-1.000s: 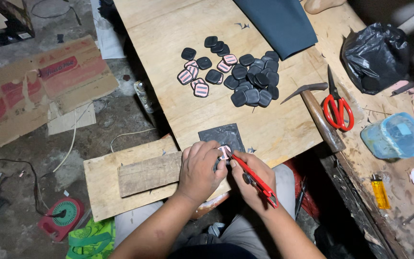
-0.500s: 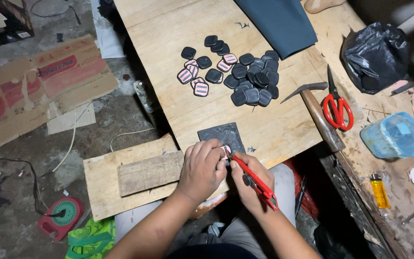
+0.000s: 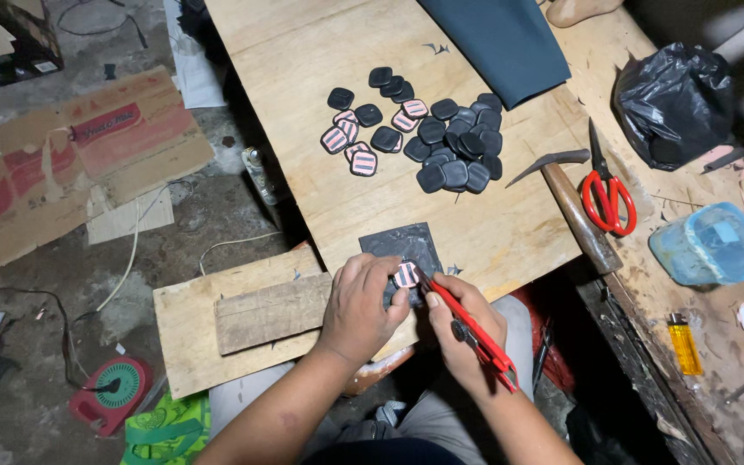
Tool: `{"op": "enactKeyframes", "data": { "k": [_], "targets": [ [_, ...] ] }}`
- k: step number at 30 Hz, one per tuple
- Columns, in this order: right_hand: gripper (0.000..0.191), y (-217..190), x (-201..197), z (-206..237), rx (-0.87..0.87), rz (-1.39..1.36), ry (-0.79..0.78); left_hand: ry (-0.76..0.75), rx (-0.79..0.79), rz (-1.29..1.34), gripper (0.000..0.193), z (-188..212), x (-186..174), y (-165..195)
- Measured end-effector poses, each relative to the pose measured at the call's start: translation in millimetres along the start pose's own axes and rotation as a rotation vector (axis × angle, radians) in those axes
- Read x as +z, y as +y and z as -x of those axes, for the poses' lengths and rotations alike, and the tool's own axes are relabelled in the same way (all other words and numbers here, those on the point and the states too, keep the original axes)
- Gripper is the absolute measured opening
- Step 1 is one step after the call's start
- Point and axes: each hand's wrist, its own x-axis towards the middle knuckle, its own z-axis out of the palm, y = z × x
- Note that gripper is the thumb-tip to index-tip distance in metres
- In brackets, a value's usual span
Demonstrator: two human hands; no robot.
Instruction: The person repeatedly hammers small rectangular sole components on a wooden block, then trims their edges with scissors and a utility knife. The person flips and repositions each piece between strikes and cuts, working one at a time.
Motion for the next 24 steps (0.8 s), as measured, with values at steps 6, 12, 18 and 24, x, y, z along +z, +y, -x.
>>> {"op": "enactKeyframes", "data": {
  "k": [6,12,18,24],
  "targets": [
    [0.033,8.6,12.8,0.6,0.0,0.022,-0.016,0.011,-0.096,0.039,0.046,4.2,2.8,-2.7],
    [0.028,9.9,15.8,-0.2,-0.144,0.076,-0.009,-0.024,-0.098,0.052,0.047,6.3,2.2,-7.5],
    [0.024,-4.2,16.8,-9.6,-0.415,0.173,-0.017,0.005,-0.074,0.007,0.045,6.7,7.4,-8.9],
    [0.024,-16.6,7.5,-8.3,-0.434,0.224,-0.052,-0.062,-0.116,-0.015,0.045,4.0,8.1,-4.6]
  ]
}}
